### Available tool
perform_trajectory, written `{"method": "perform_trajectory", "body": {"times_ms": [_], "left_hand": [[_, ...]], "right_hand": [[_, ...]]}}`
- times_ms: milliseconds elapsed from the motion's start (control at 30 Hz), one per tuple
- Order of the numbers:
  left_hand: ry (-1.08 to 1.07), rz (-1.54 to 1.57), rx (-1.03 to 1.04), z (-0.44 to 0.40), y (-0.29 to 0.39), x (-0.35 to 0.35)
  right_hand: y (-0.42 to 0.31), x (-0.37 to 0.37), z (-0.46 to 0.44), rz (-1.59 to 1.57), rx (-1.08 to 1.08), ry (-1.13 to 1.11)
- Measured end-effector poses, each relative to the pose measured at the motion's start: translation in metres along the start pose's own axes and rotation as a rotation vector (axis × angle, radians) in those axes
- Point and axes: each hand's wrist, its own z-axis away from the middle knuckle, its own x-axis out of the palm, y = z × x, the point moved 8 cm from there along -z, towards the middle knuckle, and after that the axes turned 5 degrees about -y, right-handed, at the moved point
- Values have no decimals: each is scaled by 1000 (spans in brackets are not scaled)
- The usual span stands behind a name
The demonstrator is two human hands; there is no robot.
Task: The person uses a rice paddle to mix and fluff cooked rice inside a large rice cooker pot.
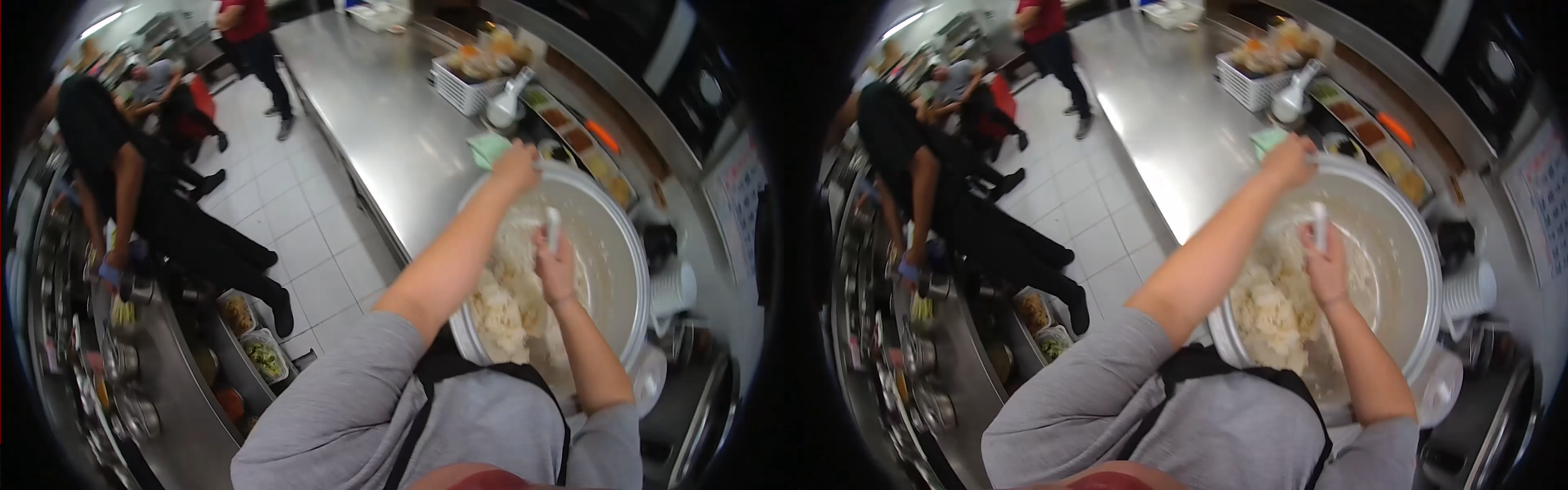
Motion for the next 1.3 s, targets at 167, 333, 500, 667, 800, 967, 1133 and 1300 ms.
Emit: {"method": "perform_trajectory", "body": {"times_ms": [167,333,500,667,800,967,1133,1300], "left_hand": [[19,74,-81,4,-9,-8],[45,39,-99,11,-6,-10],[44,44,-84,9,-4,-9],[23,33,-77,5,-7,-8],[9,29,-83,7,-6,-2],[4,13,-80,6,-4,-4],[0,-3,-63,6,-2,-3],[-33,6,-69,3,-4,-3]], "right_hand": [[-33,-60,-34,-197,-274,6],[20,-74,-89,-311,-221,248],[48,-90,-117,-454,-62,296],[61,-118,-102,-658,-31,418],[79,-125,-101,-695,-12,396],[109,-65,-102,-764,179,184],[80,50,-61,-635,391,-266],[10,34,-45,-431,38,-308]]}}
